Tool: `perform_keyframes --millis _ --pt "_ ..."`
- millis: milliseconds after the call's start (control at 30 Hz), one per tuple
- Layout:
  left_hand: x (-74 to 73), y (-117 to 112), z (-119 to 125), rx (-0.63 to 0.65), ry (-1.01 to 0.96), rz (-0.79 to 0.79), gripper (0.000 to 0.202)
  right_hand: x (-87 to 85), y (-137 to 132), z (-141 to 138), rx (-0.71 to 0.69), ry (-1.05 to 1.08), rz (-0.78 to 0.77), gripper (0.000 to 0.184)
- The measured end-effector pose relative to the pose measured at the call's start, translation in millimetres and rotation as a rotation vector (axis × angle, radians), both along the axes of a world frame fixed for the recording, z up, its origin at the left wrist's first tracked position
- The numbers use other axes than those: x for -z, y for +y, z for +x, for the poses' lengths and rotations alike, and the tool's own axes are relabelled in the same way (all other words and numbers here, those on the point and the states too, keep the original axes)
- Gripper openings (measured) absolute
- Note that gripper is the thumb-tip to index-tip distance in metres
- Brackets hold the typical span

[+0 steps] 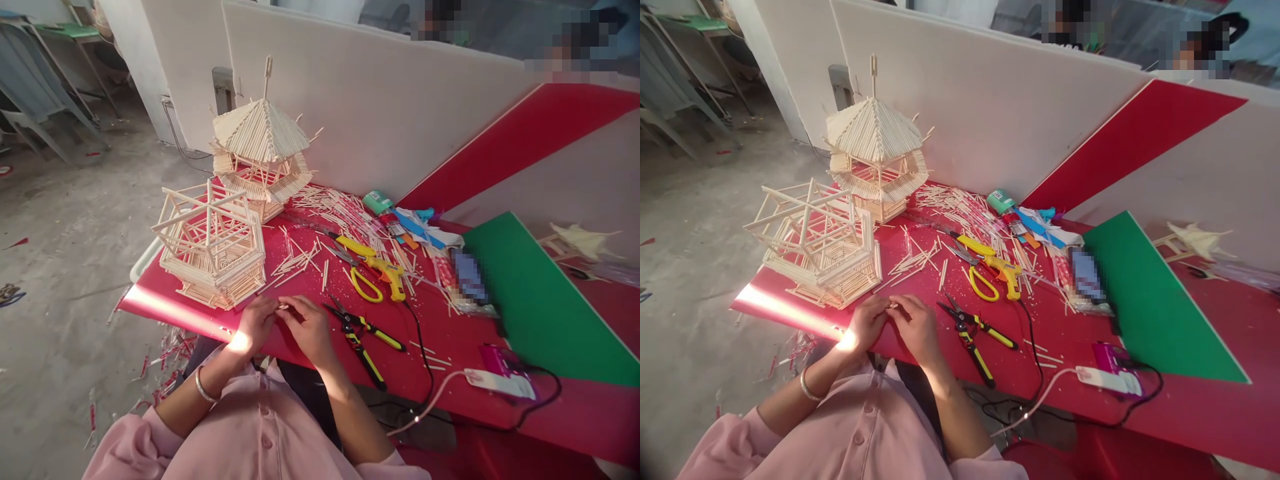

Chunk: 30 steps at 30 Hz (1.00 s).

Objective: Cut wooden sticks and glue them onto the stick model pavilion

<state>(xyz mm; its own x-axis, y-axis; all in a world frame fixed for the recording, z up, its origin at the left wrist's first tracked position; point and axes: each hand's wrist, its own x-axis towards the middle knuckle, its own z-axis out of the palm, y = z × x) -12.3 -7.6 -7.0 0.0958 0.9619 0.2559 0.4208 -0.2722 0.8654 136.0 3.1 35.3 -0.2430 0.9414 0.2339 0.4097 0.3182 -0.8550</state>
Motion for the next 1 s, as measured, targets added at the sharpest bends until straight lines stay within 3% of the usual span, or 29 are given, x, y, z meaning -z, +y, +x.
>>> perform_keyframes --millis 233,700,1000 --pt "0.1 -1 -5 0.040 0.056 -0.011 0.024 8.9 2 -2 0.007 0.105 -0.055 0.013" --pt "2.6 -5 -6 -0.061 -0.091 -0.052 0.024 18.7 1 -11 -0.016 0.113 0.048 0.007" --pt "2.1 -1 -8 -0.040 -0.012 -0.031 0.023 15.3 -1 -10 -0.020 0.106 0.076 0.011"
